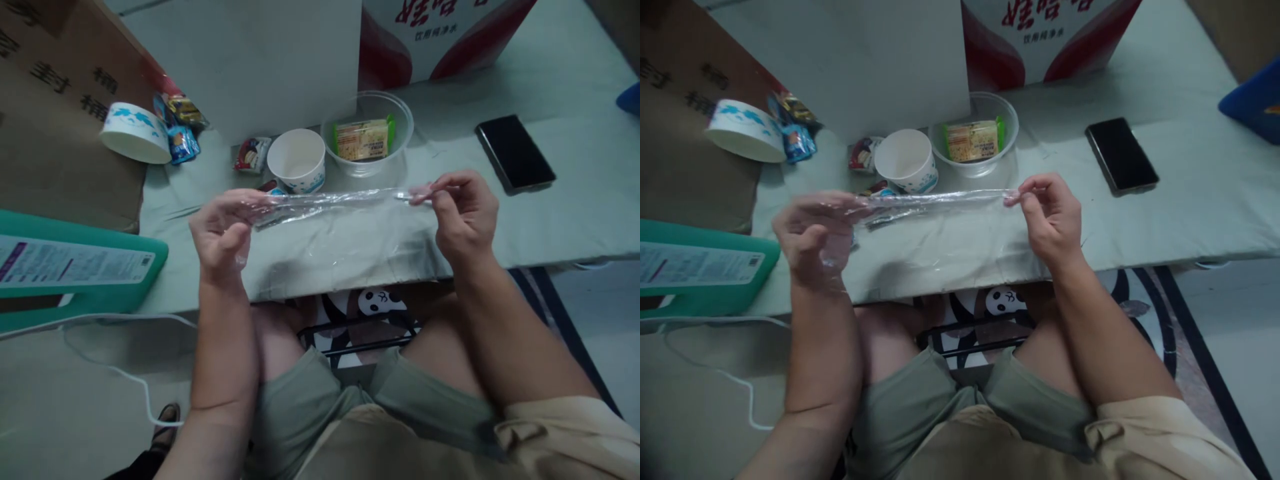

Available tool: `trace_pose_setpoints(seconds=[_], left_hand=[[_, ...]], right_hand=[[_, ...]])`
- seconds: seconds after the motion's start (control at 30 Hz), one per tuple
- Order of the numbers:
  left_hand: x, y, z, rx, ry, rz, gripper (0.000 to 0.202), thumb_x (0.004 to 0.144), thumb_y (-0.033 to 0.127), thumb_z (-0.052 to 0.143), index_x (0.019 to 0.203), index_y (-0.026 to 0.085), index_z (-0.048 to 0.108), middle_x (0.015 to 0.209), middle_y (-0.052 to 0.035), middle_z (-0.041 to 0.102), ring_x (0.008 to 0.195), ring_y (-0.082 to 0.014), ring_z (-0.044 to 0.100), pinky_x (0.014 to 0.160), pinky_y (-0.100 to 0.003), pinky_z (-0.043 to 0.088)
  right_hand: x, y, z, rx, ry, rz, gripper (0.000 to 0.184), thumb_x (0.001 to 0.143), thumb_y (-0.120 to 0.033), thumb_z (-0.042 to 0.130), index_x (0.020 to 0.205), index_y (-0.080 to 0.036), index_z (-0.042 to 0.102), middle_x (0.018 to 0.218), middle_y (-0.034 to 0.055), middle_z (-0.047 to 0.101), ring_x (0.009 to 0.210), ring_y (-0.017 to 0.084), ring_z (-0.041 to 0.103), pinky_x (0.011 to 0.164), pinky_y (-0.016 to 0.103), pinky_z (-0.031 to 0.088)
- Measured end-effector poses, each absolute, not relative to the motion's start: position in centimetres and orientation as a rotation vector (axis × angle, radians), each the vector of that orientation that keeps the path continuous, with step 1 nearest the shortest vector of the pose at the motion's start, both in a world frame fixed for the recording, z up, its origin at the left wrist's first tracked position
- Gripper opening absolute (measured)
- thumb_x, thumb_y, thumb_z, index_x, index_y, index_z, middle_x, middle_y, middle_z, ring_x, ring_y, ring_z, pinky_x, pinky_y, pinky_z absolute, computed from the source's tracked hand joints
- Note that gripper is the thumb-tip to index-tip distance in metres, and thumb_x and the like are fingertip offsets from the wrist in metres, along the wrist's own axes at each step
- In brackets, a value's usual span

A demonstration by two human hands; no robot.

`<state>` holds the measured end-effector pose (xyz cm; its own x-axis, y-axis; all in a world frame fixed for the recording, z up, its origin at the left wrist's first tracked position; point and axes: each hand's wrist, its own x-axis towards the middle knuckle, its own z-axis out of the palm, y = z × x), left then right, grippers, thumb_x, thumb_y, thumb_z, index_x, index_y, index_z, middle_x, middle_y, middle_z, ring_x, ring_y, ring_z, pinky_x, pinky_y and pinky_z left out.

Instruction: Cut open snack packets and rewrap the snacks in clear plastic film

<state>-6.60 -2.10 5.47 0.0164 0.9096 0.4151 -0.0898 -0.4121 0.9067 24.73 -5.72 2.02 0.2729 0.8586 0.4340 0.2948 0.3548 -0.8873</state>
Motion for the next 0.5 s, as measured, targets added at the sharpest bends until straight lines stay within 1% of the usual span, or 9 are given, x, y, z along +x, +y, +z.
trace_pose_setpoints(seconds=[0.03,0.07,0.1,0.17,0.23,0.3,0.37,0.43,0.5], left_hand=[[-6.7,-2.1,5.5,1.430,0.874,1.468,0.032,0.066,0.053,0.087,0.089,0.033,0.080,0.097,0.0012,0.080,0.085,-0.0194,0.076,0.069,-0.030,0.063],[-6.8,-2.0,5.4,1.389,0.861,1.409,0.038,0.064,0.048,0.089,0.097,0.033,0.078,0.103,0.0004,0.080,0.082,-0.0193,0.077,0.059,-0.026,0.060],[-6.9,-1.9,5.3,1.345,0.860,1.340,0.044,0.063,0.042,0.090,0.104,0.033,0.076,0.107,-0.0006,0.080,0.077,-0.0189,0.077,0.050,-0.023,0.055],[-7.1,-1.6,5.1,1.238,0.912,1.186,0.053,0.062,0.029,0.089,0.112,0.032,0.072,0.102,-0.0031,0.080,0.061,-0.0168,0.073,0.038,-0.020,0.044],[-7.3,-1.1,4.8,1.134,1.012,1.060,0.056,0.061,0.019,0.085,0.114,0.029,0.069,0.090,-0.0040,0.080,0.049,-0.0128,0.066,0.035,-0.018,0.038],[-7.6,-0.7,4.5,1.076,1.087,0.987,0.055,0.061,0.014,0.082,0.113,0.024,0.068,0.078,-0.0028,0.077,0.041,-0.0085,0.057,0.036,-0.017,0.037],[-7.9,-0.3,4.2,1.048,1.120,0.949,0.053,0.061,0.013,0.082,0.110,0.022,0.069,0.073,-0.0016,0.076,0.037,-0.0058,0.050,0.035,-0.016,0.036],[-8.2,0.0,4.0,1.022,1.137,0.935,0.051,0.061,0.013,0.084,0.109,0.020,0.070,0.071,-0.0020,0.075,0.035,-0.0048,0.047,0.034,-0.016,0.032],[-8.3,0.2,3.8,1.005,1.131,0.918,0.051,0.061,0.014,0.085,0.110,0.018,0.071,0.071,-0.0039,0.076,0.036,-0.0049,0.047,0.033,-0.016,0.031]], right_hand=[[24.6,-5.8,2.1,-1.185,-1.259,0.578,0.025,0.095,-0.052,0.060,0.092,-0.027,0.057,0.072,-0.0014,0.063,0.069,0.017,0.069,0.070,0.037,0.061],[24.6,-5.9,2.1,-1.188,-1.237,0.617,0.025,0.095,-0.052,0.060,0.094,-0.027,0.056,0.065,-0.0041,0.060,0.057,0.014,0.063,0.059,0.032,0.057],[24.7,-5.8,2.0,-1.208,-1.221,0.652,0.026,0.095,-0.053,0.060,0.097,-0.027,0.056,0.061,-0.0057,0.057,0.048,0.012,0.056,0.051,0.029,0.051],[25.0,-5.7,1.6,-1.282,-1.211,0.714,0.028,0.095,-0.052,0.061,0.108,-0.028,0.056,0.060,-0.0062,0.058,0.041,0.010,0.049,0.044,0.026,0.043],[25.6,-5.3,0.9,-1.363,-1.216,0.744,0.032,0.095,-0.049,0.062,0.119,-0.029,0.056,0.065,-0.0045,0.063,0.040,0.009,0.047,0.043,0.026,0.042],[26.2,-4.9,0.0,-1.421,-1.228,0.724,0.034,0.094,-0.045,0.063,0.123,-0.029,0.056,0.070,-0.0029,0.067,0.040,0.009,0.047,0.043,0.026,0.043],[26.7,-4.6,-0.7,-1.490,-1.272,0.648,0.036,0.090,-0.040,0.067,0.124,-0.029,0.058,0.078,-0.0010,0.071,0.044,0.009,0.051,0.047,0.027,0.048],[27.1,-4.4,-1.0,-1.572,-1.335,0.517,0.040,0.083,-0.033,0.073,0.121,-0.027,0.062,0.093,0.0032,0.074,0.056,0.012,0.061,0.060,0.033,0.057],[27.2,-4.3,-0.7,-1.588,-1.392,0.408,0.041,0.079,-0.029,0.076,0.118,-0.025,0.065,0.111,0.0077,0.072,0.080,0.019,0.071,0.080,0.041,0.061]])
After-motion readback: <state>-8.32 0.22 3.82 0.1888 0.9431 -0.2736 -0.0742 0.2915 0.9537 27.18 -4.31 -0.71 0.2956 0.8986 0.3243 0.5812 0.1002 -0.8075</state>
